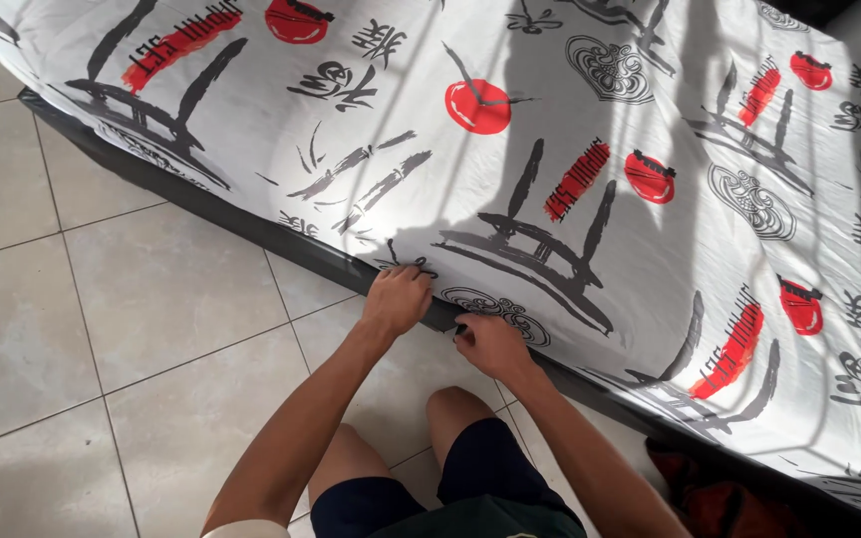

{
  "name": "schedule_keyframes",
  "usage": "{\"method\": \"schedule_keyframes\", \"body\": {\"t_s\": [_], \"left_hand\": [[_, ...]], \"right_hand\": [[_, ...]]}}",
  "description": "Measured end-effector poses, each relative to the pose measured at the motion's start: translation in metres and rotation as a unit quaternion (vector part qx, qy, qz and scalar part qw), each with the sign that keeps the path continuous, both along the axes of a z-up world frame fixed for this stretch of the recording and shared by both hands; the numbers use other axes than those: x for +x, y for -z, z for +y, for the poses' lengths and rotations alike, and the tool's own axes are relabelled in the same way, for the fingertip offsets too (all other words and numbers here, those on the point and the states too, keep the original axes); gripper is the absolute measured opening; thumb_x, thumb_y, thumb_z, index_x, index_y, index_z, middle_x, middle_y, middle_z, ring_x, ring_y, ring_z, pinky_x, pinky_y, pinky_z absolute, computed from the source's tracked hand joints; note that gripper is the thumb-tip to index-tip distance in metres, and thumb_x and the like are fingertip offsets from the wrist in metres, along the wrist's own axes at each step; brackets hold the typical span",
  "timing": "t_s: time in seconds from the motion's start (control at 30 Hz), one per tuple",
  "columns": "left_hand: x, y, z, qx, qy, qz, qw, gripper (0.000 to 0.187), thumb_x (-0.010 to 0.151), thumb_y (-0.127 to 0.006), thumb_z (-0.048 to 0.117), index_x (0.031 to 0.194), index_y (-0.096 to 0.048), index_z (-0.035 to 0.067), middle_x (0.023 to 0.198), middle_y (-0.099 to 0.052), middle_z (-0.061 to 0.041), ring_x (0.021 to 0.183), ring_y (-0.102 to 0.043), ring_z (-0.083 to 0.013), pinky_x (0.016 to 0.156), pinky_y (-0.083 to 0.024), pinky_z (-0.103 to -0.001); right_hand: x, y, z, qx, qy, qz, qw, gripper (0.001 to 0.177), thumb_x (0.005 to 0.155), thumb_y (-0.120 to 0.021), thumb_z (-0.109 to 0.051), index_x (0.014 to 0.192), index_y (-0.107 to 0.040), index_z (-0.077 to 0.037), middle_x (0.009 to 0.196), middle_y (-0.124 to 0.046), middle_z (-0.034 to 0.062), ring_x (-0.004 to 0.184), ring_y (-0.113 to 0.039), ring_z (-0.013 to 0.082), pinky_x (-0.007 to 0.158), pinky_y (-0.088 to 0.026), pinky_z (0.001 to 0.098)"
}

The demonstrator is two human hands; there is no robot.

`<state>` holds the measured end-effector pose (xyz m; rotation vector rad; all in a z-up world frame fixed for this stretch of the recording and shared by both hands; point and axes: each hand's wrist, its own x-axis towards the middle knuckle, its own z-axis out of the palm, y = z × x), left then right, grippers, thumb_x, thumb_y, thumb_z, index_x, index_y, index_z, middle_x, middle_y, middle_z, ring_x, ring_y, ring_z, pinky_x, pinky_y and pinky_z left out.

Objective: The person is making a bed by tucking the bedsheet into the side of the mattress.

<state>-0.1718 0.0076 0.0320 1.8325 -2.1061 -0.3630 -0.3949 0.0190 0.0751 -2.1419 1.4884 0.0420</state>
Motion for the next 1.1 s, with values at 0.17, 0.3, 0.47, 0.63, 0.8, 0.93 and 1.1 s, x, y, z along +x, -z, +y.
{"method": "schedule_keyframes", "body": {"t_s": [0.17, 0.3, 0.47, 0.63, 0.8, 0.93, 1.1], "left_hand": [[-0.021, -0.049, -0.003, -0.251, 0.079, -0.072, 0.962, 0.031, 0.089, -0.07, 0.015, 0.121, -0.069, 0.014, 0.133, -0.062, -0.007, 0.125, -0.06, -0.0259, 0.105, -0.047, -0.042], [-0.033, -0.07, -0.014, -0.29, 0.092, -0.066, 0.95, 0.066, 0.078, -0.08, 0.027, 0.139, -0.059, 0.015, 0.151, -0.051, -0.009, 0.141, -0.047, -0.0281, 0.117, -0.036, -0.048], [-0.031, -0.084, -0.05, -0.246, 0.144, -0.068, 0.956, 0.089, 0.065, -0.088, 0.038, 0.144, -0.053, 0.013, 0.156, -0.045, -0.01, 0.146, -0.039, -0.0302, 0.12, -0.029, -0.051], [-0.026, -0.089, -0.066, -0.264, 0.185, -0.137, 0.937, 0.081, 0.062, -0.089, 0.041, 0.133, -0.062, 0.011, 0.147, -0.054, -0.009, 0.136, -0.05, -0.0308, 0.121, -0.028, -0.055], [-0.029, -0.091, -0.06, -0.317, 0.157, -0.148, 0.923, 0.065, 0.065, -0.085, 0.038, 0.123, -0.068, 0.013, 0.138, -0.062, -0.005, 0.128, -0.057, -0.0281, 0.121, -0.031, -0.061], [-0.033, -0.099, -0.055, -0.373, 0.128, -0.144, 0.907, 0.052, 0.073, -0.081, 0.037, 0.118, -0.071, 0.013, 0.133, -0.065, -0.004, 0.127, -0.056, -0.0301, 0.117, -0.031, -0.069], [-0.045, -0.056, -0.035, -0.392, 0.034, -0.104, 0.913, 0.036, 0.079, -0.081, 0.033, 0.108, -0.069, 0.016, 0.117, -0.063, -0.002, 0.113, -0.058, -0.0261, 0.104, -0.04, -0.062]], "right_hand": [[-0.018, -0.056, -0.029, -0.272, -0.136, 0.03, 0.952, 0.035, 0.094, -0.078, -0.027, 0.127, -0.066, -0.019, 0.116, -0.067, 0.0042, 0.118, -0.063, 0.0253, 0.105, -0.05, 0.043], [-0.018, -0.08, -0.048, -0.359, -0.157, 0.022, 0.92, 0.096, 0.06, -0.089, -0.036, 0.142, -0.05, -0.005, 0.146, -0.043, 0.0241, 0.137, -0.04, 0.0435, 0.11, -0.03, 0.0617], [-0.028, -0.085, -0.075, -0.329, -0.192, 0.043, 0.923, 0.102, 0.062, -0.09, -0.033, 0.149, -0.045, -0.004, 0.156, -0.036, 0.0233, 0.144, -0.034, 0.0428, 0.114, -0.026, 0.0613], [-0.028, -0.096, -0.089, -0.284, -0.229, 0.015, 0.931, 0.096, 0.06, -0.088, -0.026, 0.143, -0.047, -0.001, 0.151, -0.039, 0.0241, 0.139, -0.037, 0.0448, 0.114, -0.03, 0.0624], [-0.027, -0.102, -0.096, -0.282, -0.253, 0.012, 0.925, 0.089, 0.063, -0.086, -0.023, 0.141, -0.049, -0.002, 0.145, -0.043, 0.0229, 0.133, -0.041, 0.0463, 0.111, -0.034, 0.0617], [-0.027, -0.112, -0.1, -0.275, -0.261, 0.021, 0.925, 0.087, 0.064, -0.085, -0.021, 0.141, -0.05, -0.004, 0.143, -0.043, 0.0216, 0.13, -0.043, 0.047, 0.108, -0.039, 0.0592], [-0.022, -0.114, -0.099, -0.258, -0.284, 0.044, 0.922, 0.086, 0.063, -0.085, -0.02, 0.14, -0.05, -0.003, 0.142, -0.042, 0.0204, 0.128, -0.044, 0.048, 0.105, -0.041, 0.0584]]}}
